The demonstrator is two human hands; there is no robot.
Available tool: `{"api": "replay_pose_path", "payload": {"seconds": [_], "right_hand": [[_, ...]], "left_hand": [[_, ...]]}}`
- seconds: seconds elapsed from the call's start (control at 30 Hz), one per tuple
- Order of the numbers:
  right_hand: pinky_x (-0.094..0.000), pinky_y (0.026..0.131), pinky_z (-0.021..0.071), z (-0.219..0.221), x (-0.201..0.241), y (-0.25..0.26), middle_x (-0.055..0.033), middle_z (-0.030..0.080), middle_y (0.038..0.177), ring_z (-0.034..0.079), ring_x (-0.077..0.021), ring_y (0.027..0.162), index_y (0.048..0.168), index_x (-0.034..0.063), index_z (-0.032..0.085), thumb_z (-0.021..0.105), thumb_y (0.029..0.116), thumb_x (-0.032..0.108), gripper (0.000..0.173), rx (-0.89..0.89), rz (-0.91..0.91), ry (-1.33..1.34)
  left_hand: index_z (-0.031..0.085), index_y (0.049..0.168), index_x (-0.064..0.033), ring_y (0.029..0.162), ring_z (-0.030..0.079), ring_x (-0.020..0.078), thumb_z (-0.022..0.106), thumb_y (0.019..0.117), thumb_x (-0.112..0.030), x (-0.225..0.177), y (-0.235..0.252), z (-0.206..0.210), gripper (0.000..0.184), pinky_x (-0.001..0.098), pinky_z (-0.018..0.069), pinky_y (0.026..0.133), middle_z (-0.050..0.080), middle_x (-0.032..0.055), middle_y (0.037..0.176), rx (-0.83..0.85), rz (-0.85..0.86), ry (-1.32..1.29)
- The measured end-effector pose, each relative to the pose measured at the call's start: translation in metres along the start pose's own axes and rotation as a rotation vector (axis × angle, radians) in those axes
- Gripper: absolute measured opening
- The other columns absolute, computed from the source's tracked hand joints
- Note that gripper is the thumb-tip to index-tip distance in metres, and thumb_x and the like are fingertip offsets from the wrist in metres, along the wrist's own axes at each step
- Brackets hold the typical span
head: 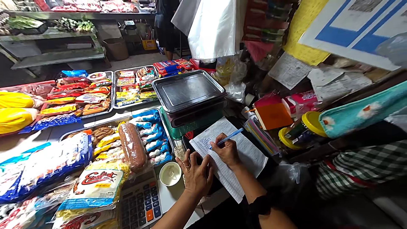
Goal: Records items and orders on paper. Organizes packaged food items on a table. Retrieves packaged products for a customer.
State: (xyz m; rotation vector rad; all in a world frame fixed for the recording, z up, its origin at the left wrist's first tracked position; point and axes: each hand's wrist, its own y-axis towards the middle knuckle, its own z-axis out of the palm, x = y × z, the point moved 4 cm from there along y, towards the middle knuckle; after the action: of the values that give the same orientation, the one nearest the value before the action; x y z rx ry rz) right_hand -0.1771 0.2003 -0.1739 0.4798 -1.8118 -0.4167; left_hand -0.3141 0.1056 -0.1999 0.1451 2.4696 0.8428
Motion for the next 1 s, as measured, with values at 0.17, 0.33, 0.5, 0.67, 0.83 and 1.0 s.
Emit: {"api": "replay_pose_path", "payload": {"seconds": [0.17,0.33,0.5,0.67,0.83,1.0], "right_hand": [[-0.0128,0.052,0.0428,-0.0004,0.0006,0.0008,0.0025,0.058,0.066,0.05,0.0031,0.055,0.082,0.0006,0.062,0.075,0.0838,0.007,0.014,-0.019,-0.004,0.011],[-0.013,0.052,0.043,-0.0011,0.0008,0.0011,0.0017,0.058,0.066,0.051,0.0027,0.054,0.081,0.0002,0.062,0.074,0.0838,0.007,0.014,-0.04,-0.006,-0.023],[-0.013,0.051,0.0416,-0.002,0.0003,0.0007,0.0027,0.057,0.065,0.049,0.0028,0.054,0.081,0.0011,0.061,0.073,0.0835,0.007,0.013,-0.03,-0.002,-0.027],[-0.0128,0.051,0.0411,-0.0018,0.0008,0.0003,0.0022,0.057,0.065,0.049,0.0026,0.054,0.08,0.0009,0.061,0.073,0.0841,0.007,0.014,-0.046,-0.01,-0.049],[-0.0129,0.052,0.0415,-0.001,0.0006,0.0007,0.0013,0.058,0.066,0.05,0.0027,0.055,0.081,-0.0002,0.062,0.074,0.0843,0.007,0.014,-0.049,-0.009,-0.037],[-0.0129,0.052,0.0423,-0.0033,0.001,0.0001,0.0005,0.058,0.065,0.051,0.0019,0.054,0.079,-0.0002,0.062,0.074,0.0834,0.006,0.014,-0.085,-0.036,-0.054]], "left_hand": [[0.078,0.104,-0.0277,0.129,0.048,0.0593,0.048,0.0932,-0.041,-0.0005,0.0004,-0.0011,0.035,0.0849,0.0205,0.101,0.067,0.0219,0.114,-0.007,0.002,0.016],[0.078,0.105,-0.0284,0.129,0.048,0.0585,0.048,0.0937,-0.041,-0.0002,0.0001,-0.0006,0.035,0.0846,0.0202,0.102,0.067,0.0211,0.114,-0.015,0.002,0.01],[0.078,0.106,-0.0284,0.129,0.048,0.0587,0.047,0.0936,-0.043,-0.0004,0.0002,-0.0007,0.037,0.0849,0.0202,0.102,0.067,0.0212,0.114,-0.009,0.002,0.018],[0.079,0.105,-0.0272,0.128,0.048,0.0601,0.047,0.0926,-0.043,-0.0012,0.0003,-0.0008,0.037,0.0851,0.0208,0.101,0.067,0.0226,0.114,0.007,0.002,0.022],[0.078,0.106,-0.0279,0.128,0.048,0.0601,0.046,0.0933,-0.044,-0.0008,0.0011,-0.0011,0.039,0.0854,0.0204,0.101,0.067,0.0223,0.115,0.017,-0.001,0.016],[0.079,0.105,-0.028,0.128,0.048,0.0598,0.045,0.0933,-0.045,-0.0006,0.0011,-0.0006,0.039,0.0845,0.02,0.102,0.067,0.0224,0.114,-0.002,0.005,0.012]]}}
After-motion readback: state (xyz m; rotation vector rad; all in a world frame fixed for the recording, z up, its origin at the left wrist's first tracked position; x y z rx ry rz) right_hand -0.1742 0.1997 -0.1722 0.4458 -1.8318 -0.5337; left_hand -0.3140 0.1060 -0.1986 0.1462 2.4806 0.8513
